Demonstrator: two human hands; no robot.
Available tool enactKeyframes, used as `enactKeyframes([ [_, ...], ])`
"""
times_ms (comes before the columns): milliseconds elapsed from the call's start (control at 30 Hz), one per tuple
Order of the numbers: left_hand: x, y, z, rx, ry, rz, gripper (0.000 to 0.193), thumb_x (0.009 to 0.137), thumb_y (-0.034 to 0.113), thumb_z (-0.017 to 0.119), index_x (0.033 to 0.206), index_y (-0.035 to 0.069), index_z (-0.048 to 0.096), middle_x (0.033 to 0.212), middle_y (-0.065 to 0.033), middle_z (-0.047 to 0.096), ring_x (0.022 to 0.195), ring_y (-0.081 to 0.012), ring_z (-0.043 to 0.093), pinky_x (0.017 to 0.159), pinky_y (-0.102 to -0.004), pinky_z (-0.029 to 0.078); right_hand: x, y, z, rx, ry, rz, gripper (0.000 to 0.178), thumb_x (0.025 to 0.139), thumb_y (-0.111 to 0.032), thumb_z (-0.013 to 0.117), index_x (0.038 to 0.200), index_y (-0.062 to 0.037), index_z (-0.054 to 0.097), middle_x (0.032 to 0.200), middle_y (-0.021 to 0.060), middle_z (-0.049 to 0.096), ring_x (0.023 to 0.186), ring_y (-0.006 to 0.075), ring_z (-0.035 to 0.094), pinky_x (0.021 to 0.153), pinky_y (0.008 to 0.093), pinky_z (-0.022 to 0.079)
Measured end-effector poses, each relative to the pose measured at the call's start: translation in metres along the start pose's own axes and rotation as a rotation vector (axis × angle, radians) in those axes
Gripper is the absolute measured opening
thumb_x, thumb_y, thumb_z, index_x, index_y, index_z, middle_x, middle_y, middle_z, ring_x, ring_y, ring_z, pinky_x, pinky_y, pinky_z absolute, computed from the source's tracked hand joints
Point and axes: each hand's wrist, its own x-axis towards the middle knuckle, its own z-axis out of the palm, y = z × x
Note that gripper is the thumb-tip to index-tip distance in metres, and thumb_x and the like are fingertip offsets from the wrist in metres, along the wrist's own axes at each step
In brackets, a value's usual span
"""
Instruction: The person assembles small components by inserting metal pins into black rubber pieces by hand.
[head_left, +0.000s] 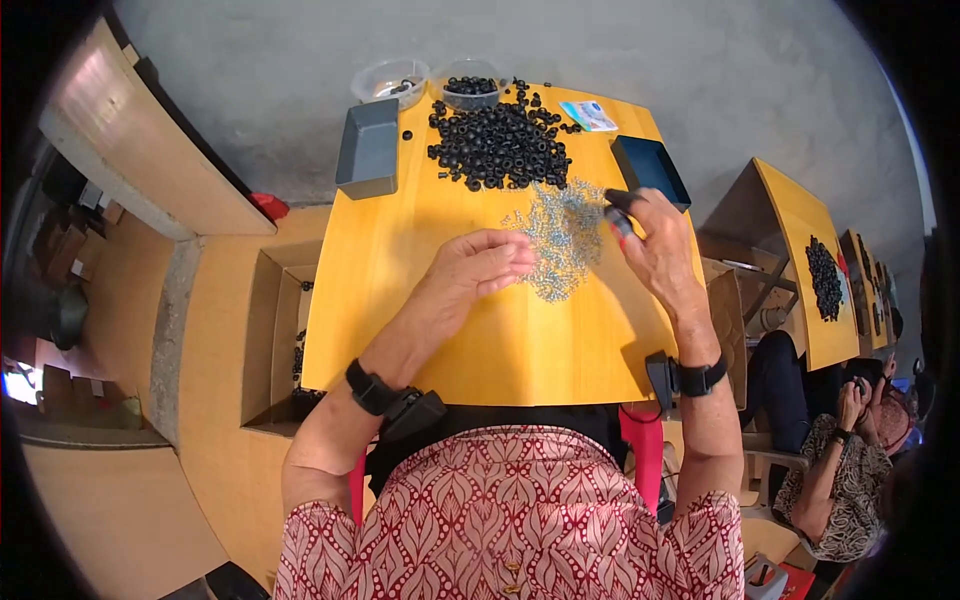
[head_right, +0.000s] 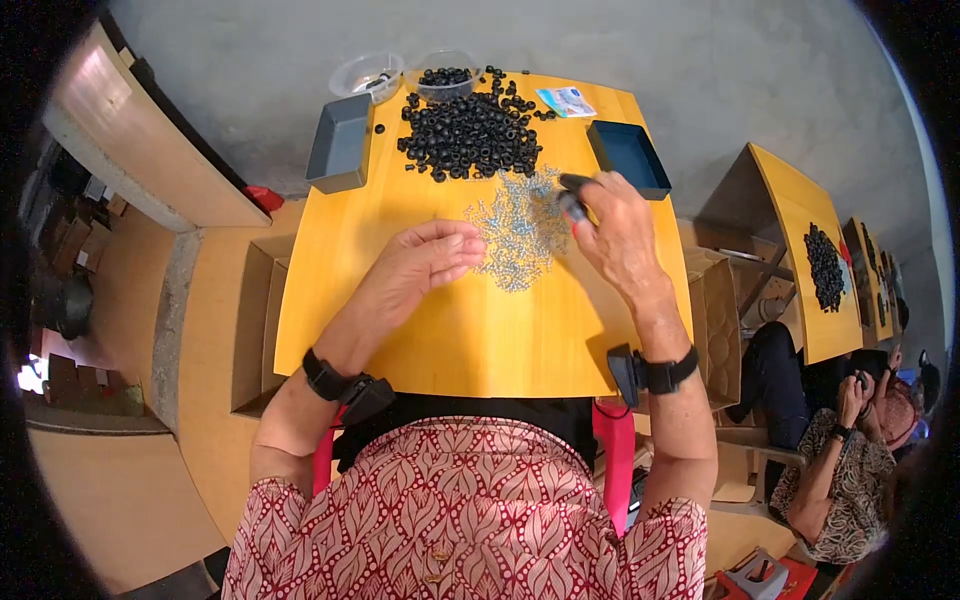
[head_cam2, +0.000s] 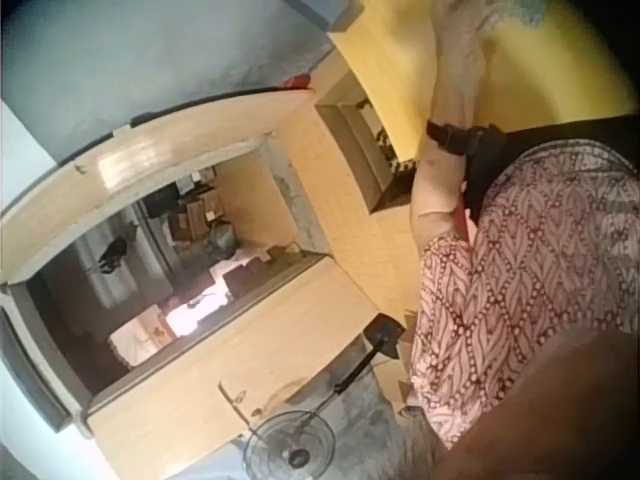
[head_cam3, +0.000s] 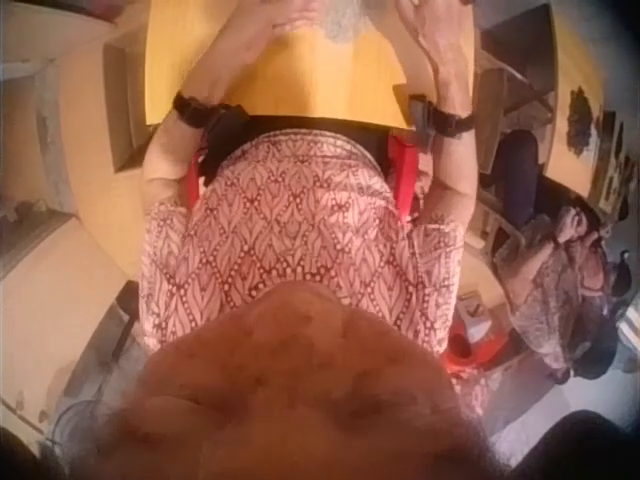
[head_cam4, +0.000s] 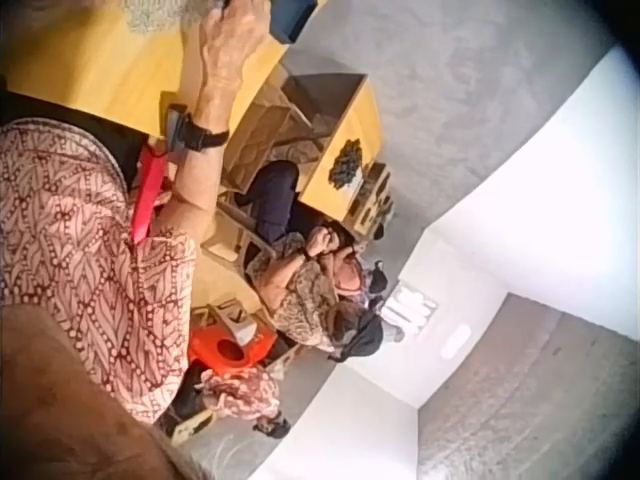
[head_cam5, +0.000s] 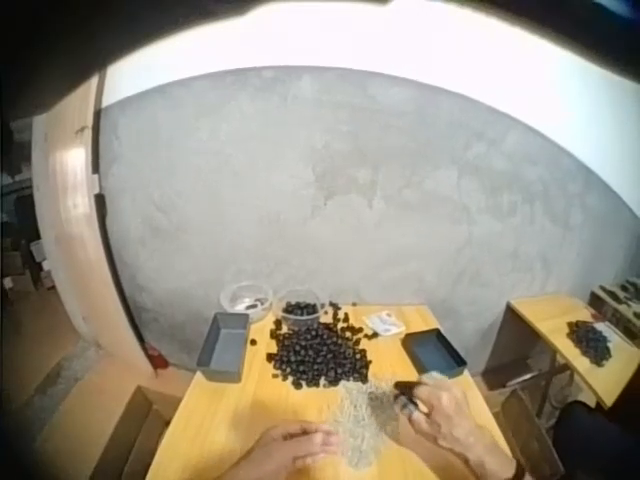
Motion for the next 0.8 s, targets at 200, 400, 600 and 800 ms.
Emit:
enactKeyframes([
  [200, 0.007, -0.031, -0.017, -0.126, 0.091, -0.032, 0.026, 0.095, 0.015, 0.062, 0.118, 0.002, 0.062, 0.111, -0.0103, 0.067, 0.105, -0.0187, 0.065, 0.094, -0.0313, 0.052, 0.068, 0.006, 0.058, -0.059, -0.193, -0.042, 0.020, 0.079, -0.013, 0.066, 0.096, -0.0009, 0.066, 0.086, 0.0198, 0.062, 0.089, 0.0372, 0.061, 0.074, 0.0457, 0.050],
  [400, 0.009, -0.034, -0.019, -0.196, 0.095, -0.036, 0.026, 0.096, 0.013, 0.060, 0.118, 0.000, 0.060, 0.112, -0.0114, 0.066, 0.104, -0.0204, 0.065, 0.095, -0.0329, 0.052, 0.109, 0.008, 0.113, -0.179, -0.343, -0.047, 0.024, 0.080, -0.015, 0.067, 0.102, -0.0041, 0.068, 0.100, 0.0172, 0.065, 0.095, 0.0343, 0.063, 0.082, 0.0444, 0.052],
  [600, 0.013, -0.035, -0.019, -0.216, 0.091, -0.028, 0.025, 0.096, 0.013, 0.059, 0.117, -0.001, 0.060, 0.111, -0.0121, 0.067, 0.102, -0.0204, 0.066, 0.094, -0.0334, 0.052, 0.112, 0.004, 0.133, -0.303, -0.463, 0.006, 0.031, 0.079, -0.014, 0.069, 0.109, -0.0068, 0.069, 0.107, 0.0161, 0.065, 0.102, 0.0326, 0.064, 0.085, 0.0428, 0.053],
  [800, 0.013, -0.037, -0.019, -0.225, 0.070, -0.029, 0.025, 0.096, 0.013, 0.059, 0.117, -0.001, 0.060, 0.109, -0.0124, 0.067, 0.102, -0.0202, 0.066, 0.093, -0.0336, 0.052, 0.105, 0.015, 0.127, -0.241, -0.382, 0.008, 0.030, 0.076, -0.010, 0.070, 0.106, -0.0041, 0.068, 0.106, 0.0174, 0.064, 0.099, 0.0345, 0.064, 0.083, 0.0443, 0.053],
])
